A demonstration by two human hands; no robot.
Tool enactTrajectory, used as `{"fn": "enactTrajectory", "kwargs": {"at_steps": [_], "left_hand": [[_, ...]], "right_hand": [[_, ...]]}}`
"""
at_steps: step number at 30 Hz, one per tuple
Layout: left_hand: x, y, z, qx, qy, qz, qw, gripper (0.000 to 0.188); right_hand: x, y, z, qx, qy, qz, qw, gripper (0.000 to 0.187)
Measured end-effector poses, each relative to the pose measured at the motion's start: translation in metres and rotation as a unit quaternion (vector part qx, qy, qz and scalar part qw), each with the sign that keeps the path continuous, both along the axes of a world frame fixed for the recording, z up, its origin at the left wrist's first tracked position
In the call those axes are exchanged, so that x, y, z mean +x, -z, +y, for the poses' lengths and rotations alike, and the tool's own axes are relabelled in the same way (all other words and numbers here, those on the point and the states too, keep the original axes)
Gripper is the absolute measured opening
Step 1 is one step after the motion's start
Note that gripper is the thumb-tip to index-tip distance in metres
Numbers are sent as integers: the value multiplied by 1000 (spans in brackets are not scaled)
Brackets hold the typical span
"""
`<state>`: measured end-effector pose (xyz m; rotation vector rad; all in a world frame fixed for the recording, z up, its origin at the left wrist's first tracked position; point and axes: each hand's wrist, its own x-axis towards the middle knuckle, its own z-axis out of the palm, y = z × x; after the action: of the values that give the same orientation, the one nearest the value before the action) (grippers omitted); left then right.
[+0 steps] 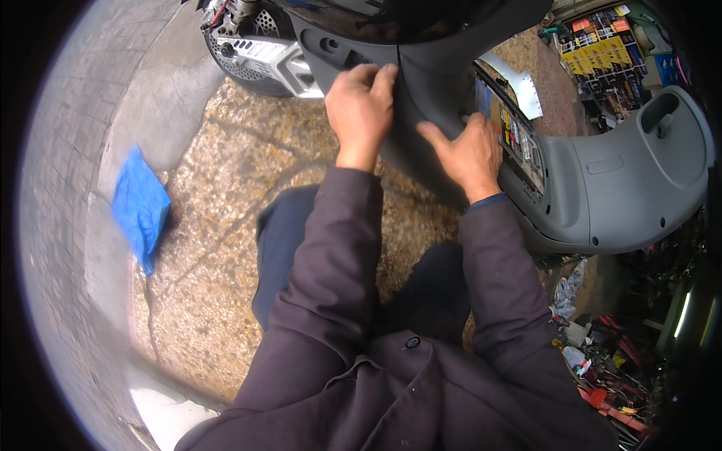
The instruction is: The person removes a side panel from a scooter, inspects it, and then reattaches it. They then fit a lower trim piece and a front cowl panel, aligning and pressing each into place on the scooter body.
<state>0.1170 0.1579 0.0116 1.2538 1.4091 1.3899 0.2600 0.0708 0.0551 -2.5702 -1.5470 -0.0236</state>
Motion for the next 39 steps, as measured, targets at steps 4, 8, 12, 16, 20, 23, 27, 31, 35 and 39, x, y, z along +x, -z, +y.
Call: {"fn": "enactTrajectory", "kwargs": {"at_steps": [4,8,12,16,20,23,27,31,35,39], "left_hand": [[-13,0,17,-63,134,-123,981,31],[-14,-1,23,-68,143,-74,985,32],[-14,-12,20,-88,146,-133,976,29],[-12,-23,17,-129,157,-314,927,21],[-9,-22,19,-151,167,-371,901,19],[-12,-18,25,-148,207,-415,873,18],[-12,-16,27,-158,214,-397,879,17],[-10,-16,27,-145,201,-413,876,14],[-18,-15,34,-162,246,-430,854,18],[-24,-13,39,-175,284,-426,841,23]], "right_hand": [[0,1,-1,2,0,-4,1000,95],[0,2,0,-2,-2,-2,1000,96],[0,3,-1,3,-10,-14,1000,97],[0,3,-2,16,-5,-12,1000,98],[1,3,-1,19,-3,0,1000,99],[4,3,0,28,-11,28,999,99],[3,5,4,9,12,23,1000,105],[-8,11,23,142,-25,-56,988,117],[-19,7,51,150,-25,90,984,122],[-26,-4,67,120,-1,158,980,113]]}}
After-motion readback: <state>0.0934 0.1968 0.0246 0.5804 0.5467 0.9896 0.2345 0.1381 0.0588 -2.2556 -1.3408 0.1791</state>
